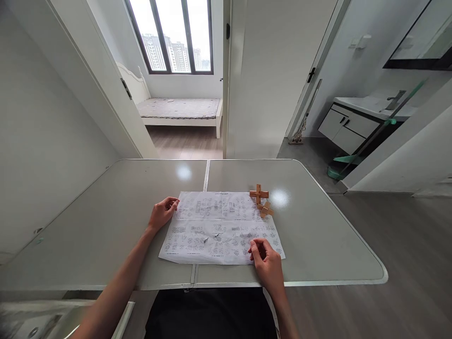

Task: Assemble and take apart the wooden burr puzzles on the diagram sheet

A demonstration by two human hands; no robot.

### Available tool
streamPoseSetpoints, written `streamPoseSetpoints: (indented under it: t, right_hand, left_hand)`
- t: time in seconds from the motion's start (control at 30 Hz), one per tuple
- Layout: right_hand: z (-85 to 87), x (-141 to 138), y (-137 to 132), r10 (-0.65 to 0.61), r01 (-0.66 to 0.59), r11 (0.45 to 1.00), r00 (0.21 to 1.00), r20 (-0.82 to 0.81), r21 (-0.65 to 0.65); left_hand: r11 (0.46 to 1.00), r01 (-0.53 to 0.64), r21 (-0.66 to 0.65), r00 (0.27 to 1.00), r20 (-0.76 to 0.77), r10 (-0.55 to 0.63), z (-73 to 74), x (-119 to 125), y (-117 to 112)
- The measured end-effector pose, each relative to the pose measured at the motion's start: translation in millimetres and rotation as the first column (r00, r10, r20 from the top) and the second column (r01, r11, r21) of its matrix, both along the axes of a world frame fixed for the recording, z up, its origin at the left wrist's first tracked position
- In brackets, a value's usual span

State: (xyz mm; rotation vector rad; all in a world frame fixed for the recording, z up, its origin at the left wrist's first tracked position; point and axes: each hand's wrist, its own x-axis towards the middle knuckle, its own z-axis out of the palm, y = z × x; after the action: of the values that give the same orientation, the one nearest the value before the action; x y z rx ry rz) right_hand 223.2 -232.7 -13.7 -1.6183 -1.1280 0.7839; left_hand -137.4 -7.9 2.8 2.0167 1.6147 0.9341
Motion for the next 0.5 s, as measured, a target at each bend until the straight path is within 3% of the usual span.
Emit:
streamPoseSetpoints:
  t: [0.13,0.27,0.33,0.5]
  right_hand:
    - [3.1,0,0,0.004,-0.004,1.0,0.999,-0.036,0.002]
    - [17.1,1,10,0.052,-0.049,0.999,0.988,-0.148,0.023]
    - [24.4,-1,23,0.093,-0.076,0.995,0.934,-0.344,0.064]
    - [28.8,-6,72,0.131,-0.097,0.991,0.826,-0.548,0.091]
  left_hand:
    - [1.0,-0.002,0.001,1.0,0.0,0.002,-0.8,0,0]
    - [1.0,0.0,0.001,1.0,0.005,0.0,-1.6,-1,0]
    - [1.0,0.001,0.0,1.0,0.008,-0.001,-1.8,-1,0]
    - [1.0,-0.002,0.0,1.0,0.009,0.002,-2.2,-1,0]
